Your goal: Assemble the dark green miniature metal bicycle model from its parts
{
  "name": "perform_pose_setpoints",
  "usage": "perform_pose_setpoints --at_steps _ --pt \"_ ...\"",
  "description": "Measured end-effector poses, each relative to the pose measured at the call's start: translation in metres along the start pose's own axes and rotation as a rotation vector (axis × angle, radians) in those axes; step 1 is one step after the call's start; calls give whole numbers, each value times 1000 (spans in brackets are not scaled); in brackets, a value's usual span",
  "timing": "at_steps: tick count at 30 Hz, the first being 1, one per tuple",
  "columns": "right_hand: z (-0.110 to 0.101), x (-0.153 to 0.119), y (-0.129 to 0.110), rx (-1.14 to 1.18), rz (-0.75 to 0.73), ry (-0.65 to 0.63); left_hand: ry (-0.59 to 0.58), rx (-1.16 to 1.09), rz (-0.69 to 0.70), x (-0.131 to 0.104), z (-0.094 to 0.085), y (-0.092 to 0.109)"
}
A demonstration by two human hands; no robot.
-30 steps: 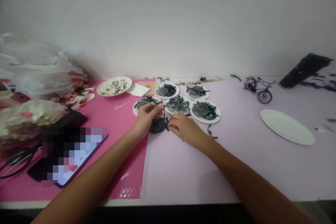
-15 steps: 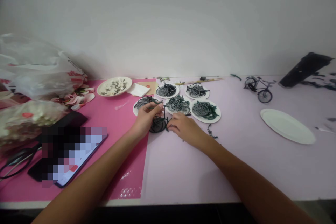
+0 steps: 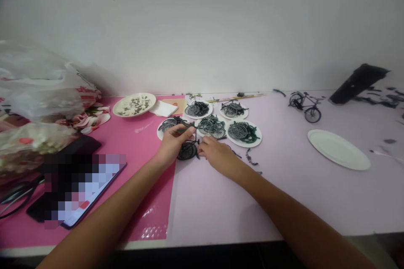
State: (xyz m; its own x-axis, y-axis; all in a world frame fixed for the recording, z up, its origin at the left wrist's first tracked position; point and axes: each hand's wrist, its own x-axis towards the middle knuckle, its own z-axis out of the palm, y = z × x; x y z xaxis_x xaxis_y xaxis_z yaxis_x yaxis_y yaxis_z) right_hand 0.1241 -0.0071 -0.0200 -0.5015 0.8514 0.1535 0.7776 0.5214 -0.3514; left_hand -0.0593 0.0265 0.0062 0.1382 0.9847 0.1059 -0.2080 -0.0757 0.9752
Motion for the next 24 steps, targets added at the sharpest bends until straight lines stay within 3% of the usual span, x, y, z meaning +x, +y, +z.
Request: perform_pose_setpoints --at_steps 6,9,13,17,24 --pt "-4 -2 -1 96 58 14 50 -4 30 2 -2 -1" --pt "-12 -2 -2 201 111 93 104 -17 32 3 -4 -2" --pt "-23 -1 1 221 61 229 149 -16 26 6 -7 -4" --pt "-37 -1 10 228 62 411 196 -11 16 8 -10 -2" --pt "-61 -2 41 217 52 858 205 -14 -2 3 -6 4"
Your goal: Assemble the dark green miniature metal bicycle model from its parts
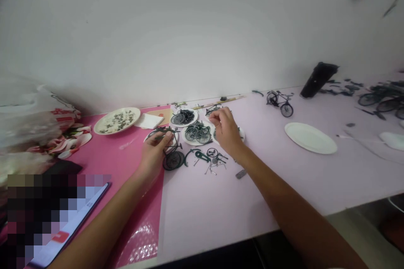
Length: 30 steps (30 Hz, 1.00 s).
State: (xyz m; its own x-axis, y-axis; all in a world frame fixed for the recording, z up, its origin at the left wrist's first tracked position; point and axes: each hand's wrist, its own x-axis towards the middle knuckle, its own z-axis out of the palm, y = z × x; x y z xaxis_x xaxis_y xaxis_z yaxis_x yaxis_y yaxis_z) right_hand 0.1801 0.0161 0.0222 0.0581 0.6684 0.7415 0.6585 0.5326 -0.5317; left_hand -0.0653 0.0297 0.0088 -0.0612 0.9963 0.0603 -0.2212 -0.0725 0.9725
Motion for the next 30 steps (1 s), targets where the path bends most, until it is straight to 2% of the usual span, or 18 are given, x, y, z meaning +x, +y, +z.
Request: perform_pose_setpoints --at_steps 5,9,13,16,20,27,30 --pt "-12 9 17 -20 8 136 -32 40 0 -6 5 1" --pt "-18 12 24 -28 10 169 -57 99 22 -10 7 2" --pt "-14 10 26 -16 24 155 -92 129 39 -13 10 2" --pt "-7 5 24 -6 38 91 -85 115 27 -18 15 0" --pt "3 -3 16 27 91 -68 -82 125 46 -29 23 -4" --pt "15 -16 -15 232 99 -321 -139 136 62 -45 31 -10" --pt "18 -19 -25 245 92 -343 -145 138 58 -47 31 -13"
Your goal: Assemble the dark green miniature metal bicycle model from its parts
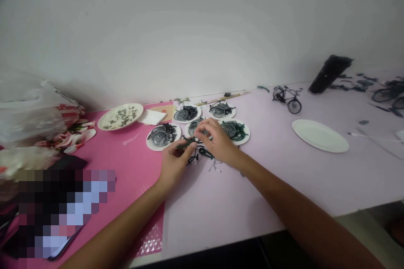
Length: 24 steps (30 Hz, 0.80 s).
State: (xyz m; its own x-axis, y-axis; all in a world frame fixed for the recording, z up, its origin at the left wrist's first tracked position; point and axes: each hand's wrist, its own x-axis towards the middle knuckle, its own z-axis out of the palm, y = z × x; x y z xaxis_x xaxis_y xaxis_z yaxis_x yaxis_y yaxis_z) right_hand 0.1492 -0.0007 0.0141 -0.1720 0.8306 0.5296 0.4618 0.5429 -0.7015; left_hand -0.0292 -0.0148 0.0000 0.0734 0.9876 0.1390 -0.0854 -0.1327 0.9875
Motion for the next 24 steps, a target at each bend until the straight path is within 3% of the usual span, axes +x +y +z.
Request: perform_pose_setpoints --at_steps 24 --pt "4 -1 -9 19 41 -38 -50 -92 -23 3 1 -3"
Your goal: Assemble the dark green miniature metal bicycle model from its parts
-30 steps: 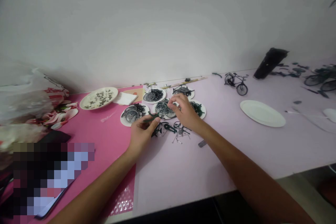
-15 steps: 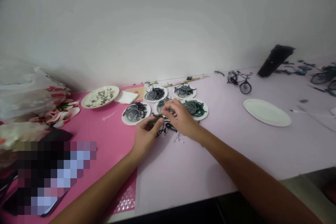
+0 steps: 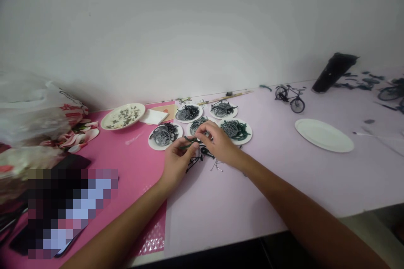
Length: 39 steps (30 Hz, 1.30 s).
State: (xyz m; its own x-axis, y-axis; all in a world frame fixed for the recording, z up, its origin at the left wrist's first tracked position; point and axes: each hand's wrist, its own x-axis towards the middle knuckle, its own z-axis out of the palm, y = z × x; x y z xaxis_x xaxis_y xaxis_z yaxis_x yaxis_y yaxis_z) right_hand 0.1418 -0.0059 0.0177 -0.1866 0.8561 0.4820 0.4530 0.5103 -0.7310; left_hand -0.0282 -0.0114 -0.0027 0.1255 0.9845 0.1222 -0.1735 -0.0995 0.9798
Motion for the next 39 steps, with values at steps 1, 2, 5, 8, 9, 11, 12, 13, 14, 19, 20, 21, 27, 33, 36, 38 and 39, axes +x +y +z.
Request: perform_pose_setpoints --at_steps 1,2,5,8,9,11,12,13,14,19,20,21,27,33,36,38,39 --pt "1 0 0 5 1 5 -3 -6 -1 0 0 -1" --pt "1 -1 0 11 5 11 -3 -12 -6 1 0 -2" --pt "2 -1 1 27 26 37 15 -20 -22 0 0 -2" --pt "3 -1 4 15 25 61 33 -35 -15 0 0 -1" --pt "3 -1 6 7 15 59 32 -43 -14 0 0 0" --pt "4 -1 9 -6 -6 48 26 -52 -12 0 0 1" --pt "4 -1 10 -8 -14 46 26 -52 -8 1 0 1" --pt "5 -1 10 -7 -21 49 26 -51 -3 1 0 1" --pt "5 -1 10 -4 -28 54 29 -53 4 1 1 1" --pt "6 -2 9 38 -34 91 34 -69 3 -1 1 4" --pt "7 -2 9 48 -24 92 36 -63 -2 -1 1 5" --pt "8 -3 10 58 -11 91 38 -57 -6 -2 1 6" --pt "12 -4 18 140 45 84 40 -41 -13 -2 1 7" --pt "11 -4 16 103 10 82 65 -78 0 -3 2 4" --pt "12 -4 15 101 1 85 62 -73 4 -3 2 4" --pt "12 -4 17 129 19 81 55 -63 4 -3 2 5" --pt "13 -5 18 144 28 76 51 -58 3 -3 2 5"
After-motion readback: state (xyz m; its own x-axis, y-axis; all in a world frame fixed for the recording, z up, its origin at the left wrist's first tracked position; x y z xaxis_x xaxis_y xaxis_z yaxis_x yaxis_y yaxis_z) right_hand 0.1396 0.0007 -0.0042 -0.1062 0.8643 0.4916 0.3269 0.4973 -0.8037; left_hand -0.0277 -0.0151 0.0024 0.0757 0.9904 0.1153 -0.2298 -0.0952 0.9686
